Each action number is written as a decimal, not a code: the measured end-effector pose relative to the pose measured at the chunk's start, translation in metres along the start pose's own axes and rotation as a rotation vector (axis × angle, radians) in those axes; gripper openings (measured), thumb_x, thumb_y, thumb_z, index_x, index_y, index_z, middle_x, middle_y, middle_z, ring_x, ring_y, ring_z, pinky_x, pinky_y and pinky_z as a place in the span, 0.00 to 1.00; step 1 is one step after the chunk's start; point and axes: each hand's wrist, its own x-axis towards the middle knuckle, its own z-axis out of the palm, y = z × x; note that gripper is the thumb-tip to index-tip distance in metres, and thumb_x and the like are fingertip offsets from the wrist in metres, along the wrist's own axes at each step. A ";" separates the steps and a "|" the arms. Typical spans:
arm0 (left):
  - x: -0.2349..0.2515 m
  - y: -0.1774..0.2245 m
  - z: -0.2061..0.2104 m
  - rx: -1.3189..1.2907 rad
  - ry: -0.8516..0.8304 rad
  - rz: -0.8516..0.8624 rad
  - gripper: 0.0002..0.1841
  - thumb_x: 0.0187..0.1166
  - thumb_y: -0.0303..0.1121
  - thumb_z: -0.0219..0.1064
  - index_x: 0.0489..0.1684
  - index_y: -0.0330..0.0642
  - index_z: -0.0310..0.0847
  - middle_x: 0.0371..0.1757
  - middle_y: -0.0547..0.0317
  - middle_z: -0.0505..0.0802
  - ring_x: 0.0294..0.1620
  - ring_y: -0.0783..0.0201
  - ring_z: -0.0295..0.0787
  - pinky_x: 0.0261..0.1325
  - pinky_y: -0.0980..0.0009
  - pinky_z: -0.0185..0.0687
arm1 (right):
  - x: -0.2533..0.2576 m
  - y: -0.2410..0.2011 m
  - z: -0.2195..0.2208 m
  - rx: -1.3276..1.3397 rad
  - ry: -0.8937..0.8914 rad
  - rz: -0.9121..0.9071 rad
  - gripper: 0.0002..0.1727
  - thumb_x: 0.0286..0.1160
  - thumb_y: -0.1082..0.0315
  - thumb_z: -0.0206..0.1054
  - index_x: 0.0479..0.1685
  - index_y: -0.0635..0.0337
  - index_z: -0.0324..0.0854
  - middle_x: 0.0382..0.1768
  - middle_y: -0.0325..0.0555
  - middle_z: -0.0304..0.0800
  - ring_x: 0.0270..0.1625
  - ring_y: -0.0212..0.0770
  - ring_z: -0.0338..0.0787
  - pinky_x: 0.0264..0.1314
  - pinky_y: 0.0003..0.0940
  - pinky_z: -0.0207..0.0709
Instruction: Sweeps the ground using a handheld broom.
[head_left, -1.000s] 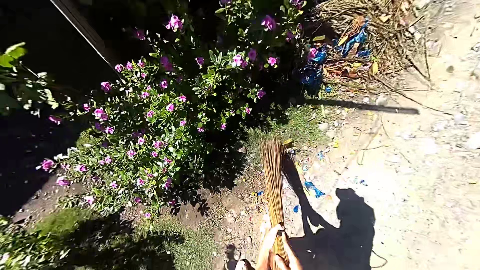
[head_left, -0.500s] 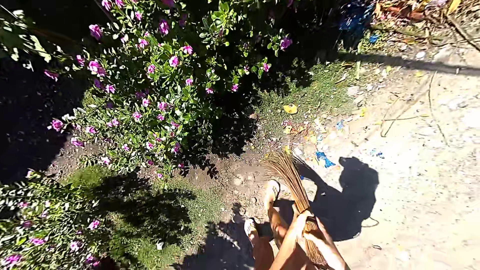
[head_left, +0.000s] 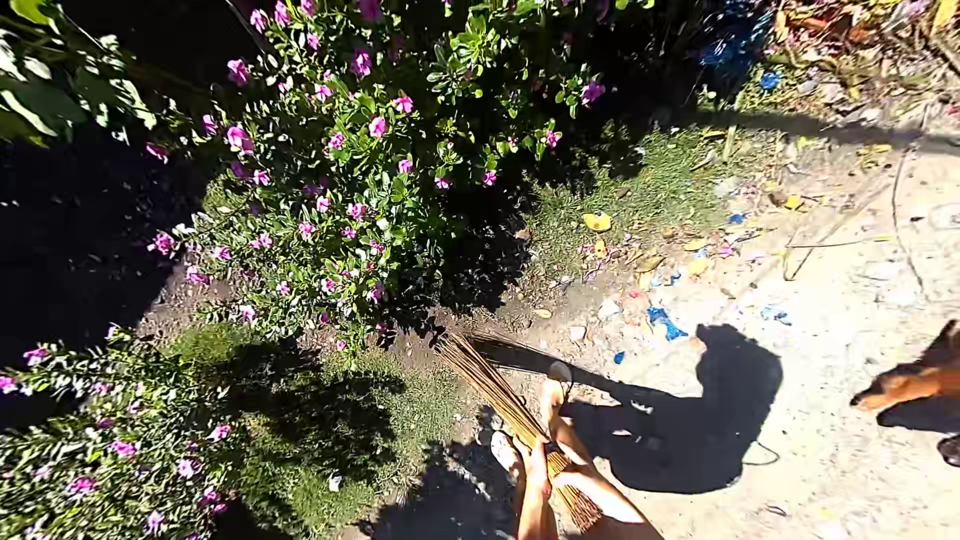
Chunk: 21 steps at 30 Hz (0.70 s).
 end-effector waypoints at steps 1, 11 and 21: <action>0.015 -0.002 0.009 0.033 -0.046 -0.031 0.43 0.81 0.26 0.60 0.95 0.39 0.34 0.85 0.25 0.64 0.77 0.37 0.70 0.74 0.45 0.71 | -0.006 -0.006 -0.001 0.080 0.131 -0.041 0.51 0.64 0.79 0.74 0.93 0.60 0.50 0.86 0.66 0.61 0.85 0.58 0.68 0.85 0.52 0.63; -0.003 0.035 0.141 0.095 -0.896 0.001 0.46 0.73 0.26 0.57 0.96 0.45 0.33 0.79 0.36 0.73 0.63 0.59 0.79 0.66 0.62 0.75 | -0.060 -0.034 -0.044 0.016 0.794 -0.528 0.59 0.61 0.80 0.71 0.94 0.68 0.32 0.88 0.74 0.51 0.86 0.58 0.65 0.84 0.49 0.64; 0.043 0.120 0.073 -0.007 -0.094 0.081 0.46 0.80 0.21 0.59 0.94 0.42 0.27 0.83 0.26 0.65 0.71 0.43 0.75 0.68 0.50 0.76 | 0.011 -0.116 -0.032 0.097 0.123 -0.180 0.46 0.70 0.76 0.68 0.93 0.57 0.51 0.82 0.68 0.66 0.77 0.59 0.76 0.75 0.54 0.72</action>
